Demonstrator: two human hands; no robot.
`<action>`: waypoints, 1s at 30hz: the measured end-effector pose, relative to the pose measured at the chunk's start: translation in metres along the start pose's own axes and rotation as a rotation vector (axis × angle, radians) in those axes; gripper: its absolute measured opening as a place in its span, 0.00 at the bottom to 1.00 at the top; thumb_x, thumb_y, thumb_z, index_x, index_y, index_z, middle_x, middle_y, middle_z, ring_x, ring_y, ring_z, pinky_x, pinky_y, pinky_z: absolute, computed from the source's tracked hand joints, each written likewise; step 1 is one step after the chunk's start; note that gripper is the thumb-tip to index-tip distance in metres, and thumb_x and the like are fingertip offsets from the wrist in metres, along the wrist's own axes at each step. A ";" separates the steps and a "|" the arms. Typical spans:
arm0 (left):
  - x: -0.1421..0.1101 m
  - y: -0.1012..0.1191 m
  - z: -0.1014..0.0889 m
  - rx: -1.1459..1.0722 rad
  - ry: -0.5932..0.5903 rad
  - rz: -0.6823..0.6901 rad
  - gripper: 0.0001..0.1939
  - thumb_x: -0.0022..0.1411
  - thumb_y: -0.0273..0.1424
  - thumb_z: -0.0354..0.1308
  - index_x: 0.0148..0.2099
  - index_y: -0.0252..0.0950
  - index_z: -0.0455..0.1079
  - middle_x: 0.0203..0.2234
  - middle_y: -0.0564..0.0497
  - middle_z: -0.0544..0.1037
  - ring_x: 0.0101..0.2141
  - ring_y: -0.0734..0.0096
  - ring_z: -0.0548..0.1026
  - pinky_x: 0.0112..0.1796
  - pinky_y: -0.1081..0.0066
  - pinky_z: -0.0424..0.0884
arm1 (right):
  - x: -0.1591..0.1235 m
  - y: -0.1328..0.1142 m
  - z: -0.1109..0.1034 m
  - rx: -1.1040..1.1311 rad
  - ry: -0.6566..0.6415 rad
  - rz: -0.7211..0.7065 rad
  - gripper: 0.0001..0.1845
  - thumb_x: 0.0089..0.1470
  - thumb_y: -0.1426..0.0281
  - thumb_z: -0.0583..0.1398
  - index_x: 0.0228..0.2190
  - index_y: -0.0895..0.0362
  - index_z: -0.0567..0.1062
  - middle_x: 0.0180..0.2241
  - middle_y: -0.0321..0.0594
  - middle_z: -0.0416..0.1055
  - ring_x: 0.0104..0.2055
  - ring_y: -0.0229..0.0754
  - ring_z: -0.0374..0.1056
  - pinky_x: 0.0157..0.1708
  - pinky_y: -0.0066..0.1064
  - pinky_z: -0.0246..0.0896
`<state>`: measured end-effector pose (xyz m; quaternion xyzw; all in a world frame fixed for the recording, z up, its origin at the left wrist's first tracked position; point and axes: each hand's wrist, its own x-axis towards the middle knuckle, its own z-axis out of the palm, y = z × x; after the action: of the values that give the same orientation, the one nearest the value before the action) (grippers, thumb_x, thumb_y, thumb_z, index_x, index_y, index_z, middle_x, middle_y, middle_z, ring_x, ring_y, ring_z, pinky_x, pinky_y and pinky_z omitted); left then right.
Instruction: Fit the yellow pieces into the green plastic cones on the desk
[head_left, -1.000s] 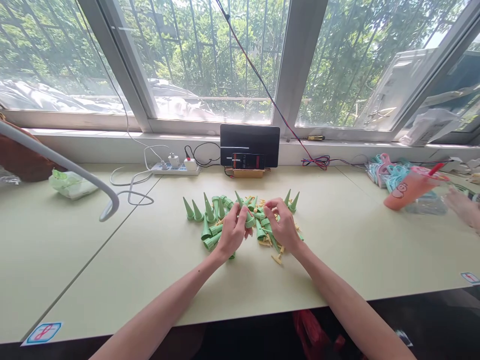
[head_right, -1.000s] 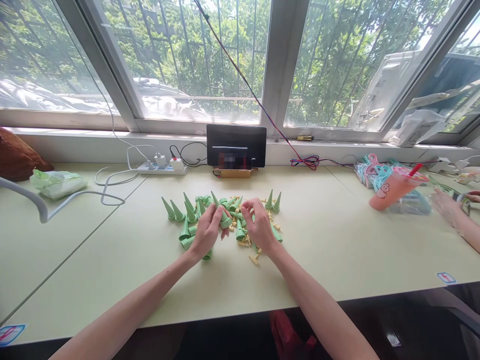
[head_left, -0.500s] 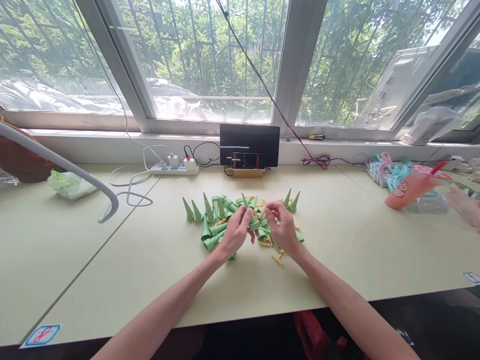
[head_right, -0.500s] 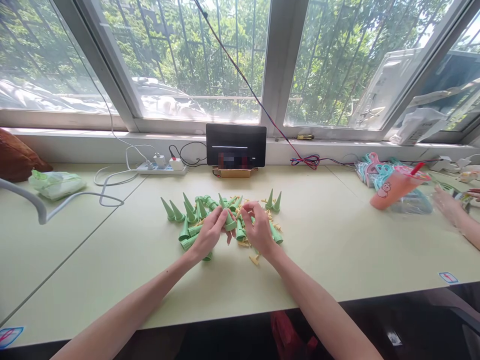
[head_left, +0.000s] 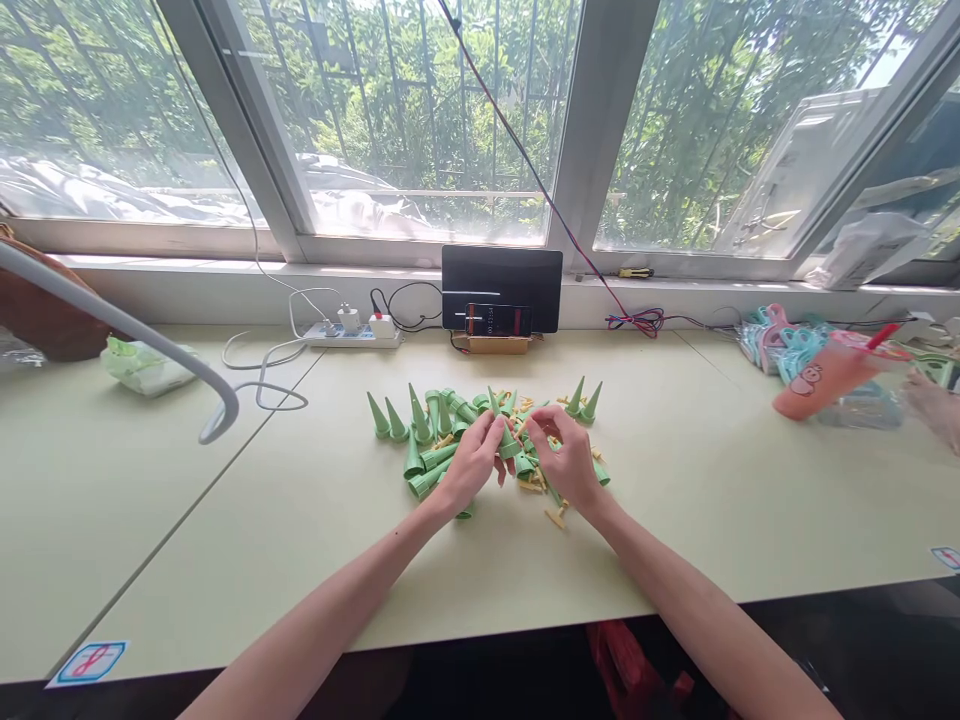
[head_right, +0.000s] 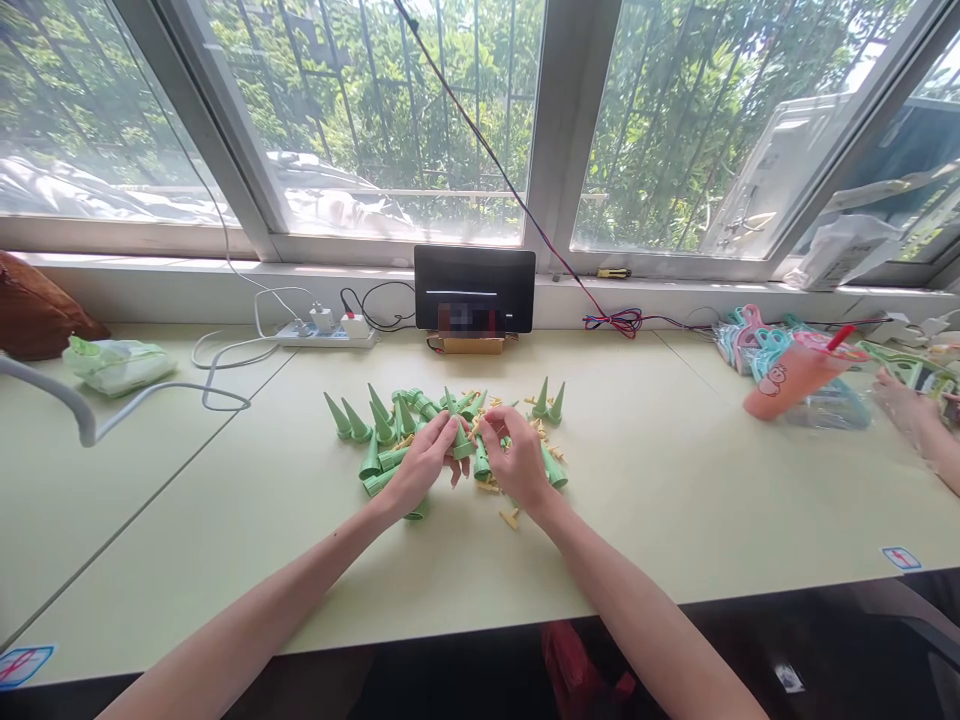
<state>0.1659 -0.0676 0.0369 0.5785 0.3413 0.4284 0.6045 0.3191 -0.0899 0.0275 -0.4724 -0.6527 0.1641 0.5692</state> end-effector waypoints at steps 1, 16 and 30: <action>0.000 0.000 0.000 0.008 0.001 -0.004 0.21 0.64 0.50 0.54 0.35 0.36 0.59 0.25 0.55 0.68 0.17 0.78 0.70 0.14 0.76 0.64 | 0.000 0.000 0.000 0.001 0.000 0.003 0.08 0.64 0.64 0.56 0.35 0.55 0.70 0.32 0.40 0.73 0.32 0.41 0.70 0.35 0.35 0.69; 0.001 -0.002 -0.001 -0.094 -0.035 -0.039 0.20 0.64 0.46 0.57 0.33 0.37 0.57 0.21 0.59 0.64 0.15 0.78 0.68 0.15 0.75 0.62 | -0.001 0.001 -0.001 0.039 -0.019 0.041 0.08 0.63 0.63 0.57 0.35 0.54 0.70 0.31 0.38 0.73 0.33 0.41 0.72 0.35 0.34 0.71; 0.003 -0.004 -0.003 -0.189 -0.028 -0.057 0.19 0.63 0.45 0.59 0.35 0.37 0.58 0.21 0.59 0.65 0.16 0.76 0.69 0.16 0.75 0.62 | -0.001 0.001 -0.001 0.036 -0.035 0.042 0.07 0.62 0.64 0.58 0.34 0.55 0.70 0.31 0.38 0.73 0.33 0.41 0.72 0.32 0.32 0.70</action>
<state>0.1652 -0.0632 0.0331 0.5147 0.3071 0.4332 0.6732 0.3207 -0.0905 0.0270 -0.4725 -0.6494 0.1959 0.5628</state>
